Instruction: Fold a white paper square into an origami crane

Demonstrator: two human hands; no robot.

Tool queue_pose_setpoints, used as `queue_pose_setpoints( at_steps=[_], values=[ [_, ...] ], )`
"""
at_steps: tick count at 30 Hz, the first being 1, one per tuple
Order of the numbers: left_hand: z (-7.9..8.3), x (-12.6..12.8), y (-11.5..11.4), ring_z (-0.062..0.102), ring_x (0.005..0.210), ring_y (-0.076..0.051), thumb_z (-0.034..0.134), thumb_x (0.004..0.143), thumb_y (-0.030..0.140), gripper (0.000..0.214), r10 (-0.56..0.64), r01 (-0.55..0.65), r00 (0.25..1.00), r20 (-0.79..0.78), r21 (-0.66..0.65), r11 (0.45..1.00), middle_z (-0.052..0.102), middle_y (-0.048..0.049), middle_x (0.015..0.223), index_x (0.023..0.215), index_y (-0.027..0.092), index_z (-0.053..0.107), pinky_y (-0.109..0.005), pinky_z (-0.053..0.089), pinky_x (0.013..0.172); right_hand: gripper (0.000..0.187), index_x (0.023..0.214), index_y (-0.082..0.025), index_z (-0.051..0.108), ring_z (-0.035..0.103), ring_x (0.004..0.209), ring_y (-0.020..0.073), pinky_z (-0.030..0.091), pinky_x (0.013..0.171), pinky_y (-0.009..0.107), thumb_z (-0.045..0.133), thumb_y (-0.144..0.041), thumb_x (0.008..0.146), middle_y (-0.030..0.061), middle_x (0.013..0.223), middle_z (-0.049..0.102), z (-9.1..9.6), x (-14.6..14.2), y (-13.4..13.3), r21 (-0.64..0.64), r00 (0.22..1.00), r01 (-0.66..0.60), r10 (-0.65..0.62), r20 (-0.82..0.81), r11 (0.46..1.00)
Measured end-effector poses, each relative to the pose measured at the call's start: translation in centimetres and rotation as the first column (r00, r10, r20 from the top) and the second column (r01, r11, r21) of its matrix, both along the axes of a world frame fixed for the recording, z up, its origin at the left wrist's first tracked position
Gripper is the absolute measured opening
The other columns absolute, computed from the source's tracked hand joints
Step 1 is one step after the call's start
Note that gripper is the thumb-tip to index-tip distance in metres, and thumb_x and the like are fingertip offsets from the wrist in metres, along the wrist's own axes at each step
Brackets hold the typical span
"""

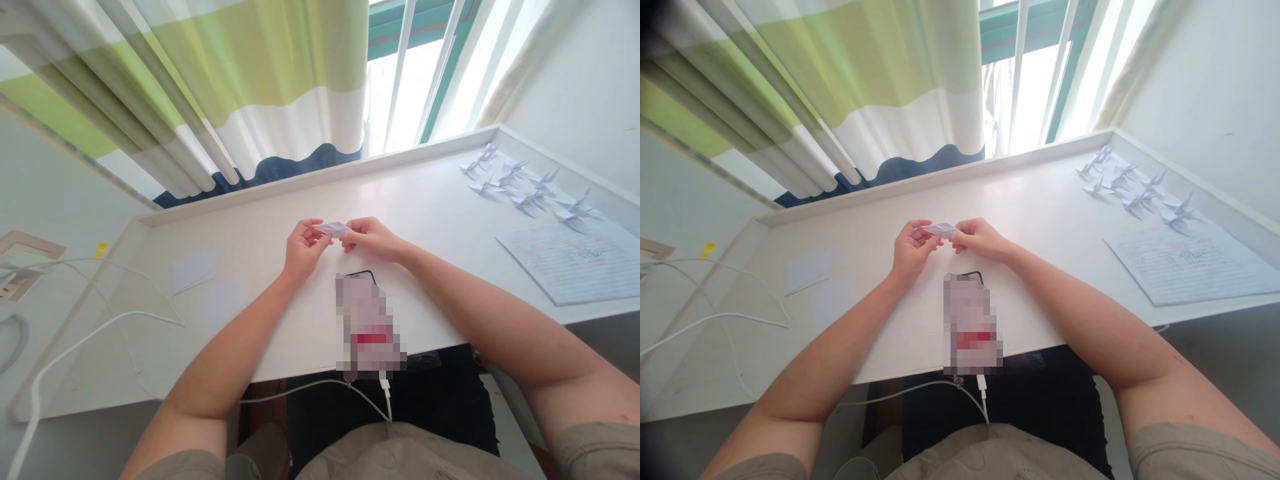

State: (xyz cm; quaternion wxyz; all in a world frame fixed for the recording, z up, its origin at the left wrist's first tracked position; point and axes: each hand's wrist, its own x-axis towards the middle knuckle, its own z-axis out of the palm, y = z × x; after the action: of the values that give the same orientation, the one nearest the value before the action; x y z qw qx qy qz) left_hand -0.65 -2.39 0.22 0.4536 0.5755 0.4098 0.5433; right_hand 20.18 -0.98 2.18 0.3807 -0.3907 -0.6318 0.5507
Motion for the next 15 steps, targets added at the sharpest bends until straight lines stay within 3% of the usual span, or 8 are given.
queue_pose_setpoints(
  at_steps=[4, 7, 11, 15],
  values=[
    [0.0, 0.0, 0.0, 0.073, 0.075, -0.017, 0.090, 0.077, 0.042, 0.048, -0.018, 0.018, 0.999, -0.027, -0.019, 1.000, 0.078, -0.0024, 0.090, 0.113, 0.022, 0.065, -0.032, 0.056, 0.074, 0.040, 0.083, -0.021, 0.075, 0.070, 0.069, 0.0178, 0.057, 0.067, 0.031, 0.089, -0.057, 0.079, 0.0037, 0.076, 0.076, -0.2, -0.3, -0.1, 0.045, 0.999, 0.026, -0.024, -0.031, 0.999],
    [0.0, 0.1, -0.1, 0.073, 0.083, -0.019, 0.089, 0.078, 0.044, 0.045, -0.040, 0.039, 0.995, -0.086, -0.017, 0.999, 0.079, -0.0043, 0.096, 0.113, 0.022, 0.070, -0.032, 0.056, 0.076, 0.039, 0.081, -0.020, 0.075, 0.067, 0.068, 0.0171, 0.053, 0.065, 0.031, 0.083, -0.058, 0.085, 0.0027, 0.073, 0.074, -0.4, -0.3, -0.1, 0.138, 0.998, 0.053, -0.058, 0.033, 0.989],
    [0.0, -0.3, -0.1, 0.073, 0.099, -0.022, 0.081, 0.088, 0.041, 0.019, 0.078, -0.045, 0.957, -0.279, 0.124, 0.991, 0.080, -0.0050, 0.101, 0.096, 0.024, 0.077, -0.034, 0.055, 0.085, 0.025, 0.082, -0.022, 0.078, 0.065, 0.076, 0.0190, 0.052, 0.076, 0.034, 0.076, -0.045, 0.091, 0.0024, 0.077, 0.074, -0.7, 0.1, 0.2, 0.368, 0.976, 0.107, -0.169, 0.140, 0.924],
    [-0.2, -1.2, 0.4, 0.071, 0.098, -0.024, 0.075, 0.093, 0.032, 0.007, 0.122, 0.003, 0.900, -0.419, 0.286, 0.958, 0.080, -0.0051, 0.098, 0.094, 0.027, 0.081, -0.037, 0.054, 0.088, 0.013, 0.089, -0.025, 0.079, 0.068, 0.086, 0.0226, 0.053, 0.086, 0.039, 0.071, -0.033, 0.094, 0.0049, 0.091, 0.077, -1.1, 0.4, 0.7, 0.508, 0.964, 0.047, -0.173, 0.202, 0.860]
  ],
)
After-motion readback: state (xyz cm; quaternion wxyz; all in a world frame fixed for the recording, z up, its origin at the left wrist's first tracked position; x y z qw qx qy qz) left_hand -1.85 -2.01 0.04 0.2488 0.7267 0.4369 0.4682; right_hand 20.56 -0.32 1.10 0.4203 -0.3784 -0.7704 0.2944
